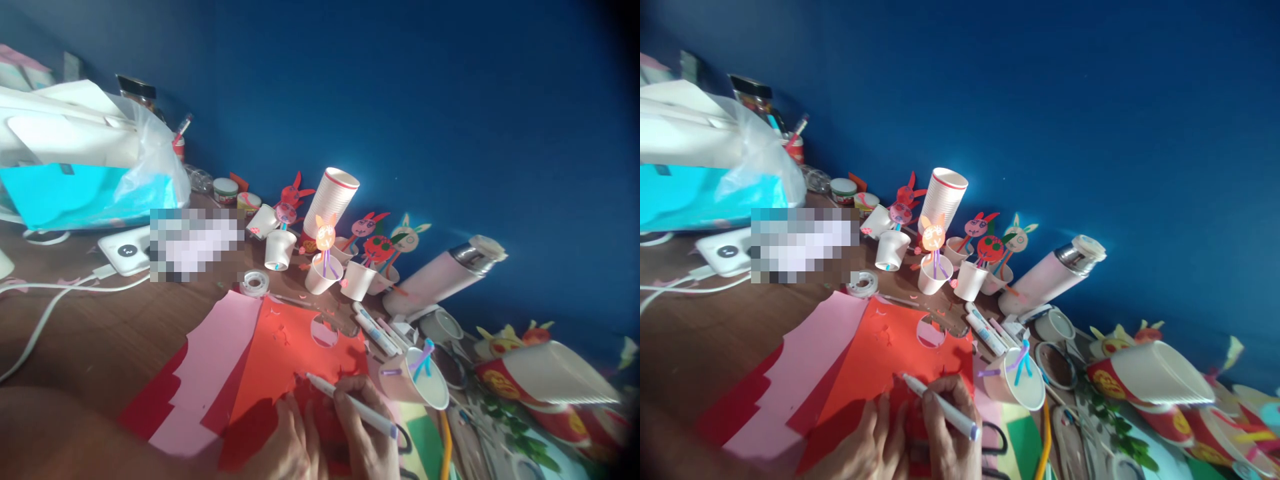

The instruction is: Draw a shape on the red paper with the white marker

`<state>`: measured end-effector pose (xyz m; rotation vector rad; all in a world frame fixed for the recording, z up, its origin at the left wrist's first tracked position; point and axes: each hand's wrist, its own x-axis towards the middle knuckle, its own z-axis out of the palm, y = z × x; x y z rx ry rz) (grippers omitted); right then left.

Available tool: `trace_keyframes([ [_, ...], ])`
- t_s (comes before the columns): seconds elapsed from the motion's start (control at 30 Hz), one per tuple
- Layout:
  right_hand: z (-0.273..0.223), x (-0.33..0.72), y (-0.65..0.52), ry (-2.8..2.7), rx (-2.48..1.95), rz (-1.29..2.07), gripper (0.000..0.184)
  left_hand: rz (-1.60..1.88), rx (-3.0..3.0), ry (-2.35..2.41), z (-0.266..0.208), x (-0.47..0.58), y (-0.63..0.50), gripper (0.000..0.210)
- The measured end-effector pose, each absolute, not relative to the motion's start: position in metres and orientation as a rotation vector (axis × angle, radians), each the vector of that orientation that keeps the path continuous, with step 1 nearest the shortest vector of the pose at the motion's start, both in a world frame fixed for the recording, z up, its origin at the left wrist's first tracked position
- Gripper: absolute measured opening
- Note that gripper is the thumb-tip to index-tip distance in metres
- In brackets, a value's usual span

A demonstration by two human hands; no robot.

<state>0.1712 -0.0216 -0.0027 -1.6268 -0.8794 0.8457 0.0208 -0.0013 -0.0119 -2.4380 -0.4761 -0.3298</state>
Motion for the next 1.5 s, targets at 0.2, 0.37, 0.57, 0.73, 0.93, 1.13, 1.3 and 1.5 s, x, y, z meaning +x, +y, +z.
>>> trace_keyframes([
  [0.2,-0.008,0.175,-0.022,-0.875,-1.595,0.782,0.036,-0.433,-2.442,-0.457,-0.064,0.039,-0.007,0.027],
  [0.37,-0.019,0.180,-0.023,-0.942,-1.578,0.857,0.034,-0.491,-2.465,-0.448,-0.083,0.043,-0.010,0.029],
  [0.57,-0.017,0.185,-0.025,-0.956,-1.628,0.870,0.030,-0.524,-2.499,-0.420,-0.083,0.039,-0.010,0.028],
  [0.73,-0.005,0.188,-0.022,-1.041,-1.608,0.759,0.027,-0.530,-2.512,-0.425,-0.087,0.041,-0.012,0.029],
  [0.93,-0.013,0.188,-0.025,-1.073,-1.600,0.758,0.025,-0.485,-2.518,-0.425,-0.085,0.042,-0.013,0.028],
  [1.13,-0.016,0.191,-0.024,-1.208,-1.570,0.737,0.023,-0.387,-2.518,-0.415,-0.078,0.039,-0.012,0.028],
  [1.3,-0.008,0.192,-0.021,-1.313,-1.558,0.733,0.029,-0.335,-2.509,-0.388,-0.076,0.035,-0.010,0.028],
  [1.5,-0.013,0.191,-0.023,-1.408,-1.606,0.617,0.024,-0.364,-2.499,-0.414,-0.072,0.034,-0.009,0.027],
])
